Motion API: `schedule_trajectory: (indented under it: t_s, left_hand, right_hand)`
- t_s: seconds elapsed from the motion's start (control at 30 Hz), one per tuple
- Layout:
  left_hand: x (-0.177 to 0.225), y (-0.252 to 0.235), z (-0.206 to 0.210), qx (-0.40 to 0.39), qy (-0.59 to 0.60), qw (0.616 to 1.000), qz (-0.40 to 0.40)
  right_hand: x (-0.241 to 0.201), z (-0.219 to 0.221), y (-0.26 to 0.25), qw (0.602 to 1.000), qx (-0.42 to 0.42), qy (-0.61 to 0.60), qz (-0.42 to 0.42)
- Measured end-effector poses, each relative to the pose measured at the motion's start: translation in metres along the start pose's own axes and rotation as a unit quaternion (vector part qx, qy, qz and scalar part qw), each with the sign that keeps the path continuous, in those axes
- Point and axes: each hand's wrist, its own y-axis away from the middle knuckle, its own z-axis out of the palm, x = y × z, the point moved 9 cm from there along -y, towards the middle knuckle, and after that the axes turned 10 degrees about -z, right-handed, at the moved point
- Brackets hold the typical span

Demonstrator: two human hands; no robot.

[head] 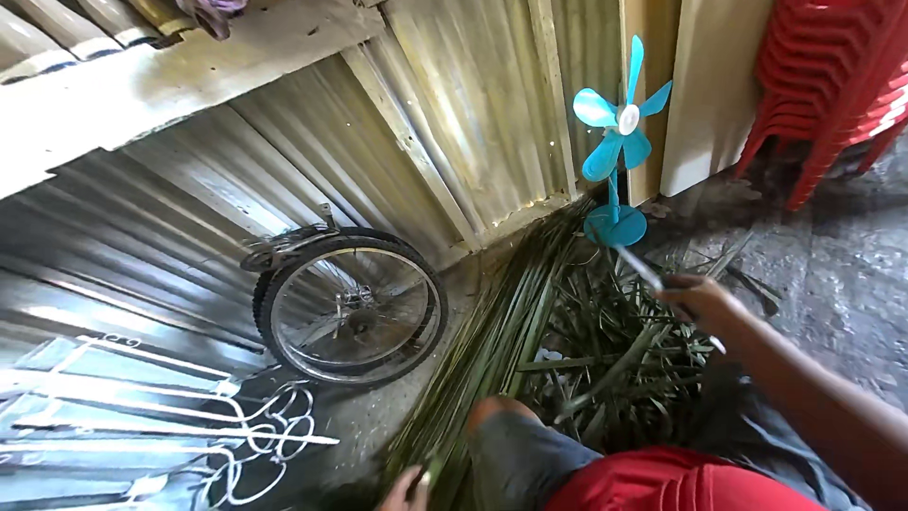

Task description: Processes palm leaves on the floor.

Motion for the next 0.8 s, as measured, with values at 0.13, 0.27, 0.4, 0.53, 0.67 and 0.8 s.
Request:
schedule_trajectory:
  t_s: [0.13, 0.27, 0.4, 0.53, 0.67, 0.8]
  left_hand:
    - [0.101, 0.007, 0.043, -0.064, 0.103, 0.992, 0.031]
    - [0.164, 0.014, 0.075, -0.103, 0.204, 0.968, 0.105]
    - [0.183, 0.023, 0.092, -0.155, 0.193, 0.962, 0.119]
    - [0.184, 0.037, 0.1, -0.247, 0.259, 0.928, 0.106]
    - [0.166, 0.044, 0.103, -0.304, 0.303, 0.9, 0.083]
    - [0.141, 0.043, 0.096, -0.32, 0.286, 0.901, 0.062]
  right_hand:
    - [0.003, 0.114, 0.066, 0.98, -0.2, -0.018, -0.003]
    - [0.012, 0.168, 0.107, 0.953, -0.3, -0.003, -0.028]
    - [0.011, 0.172, 0.113, 0.957, -0.285, -0.054, -0.002]
    - [0.017, 0.164, 0.113, 0.958, -0.237, -0.152, 0.05]
    - [0.011, 0.146, 0.103, 0.959, -0.168, -0.221, 0.053]
    - [0.004, 0.127, 0.088, 0.965, -0.101, -0.236, 0.045]
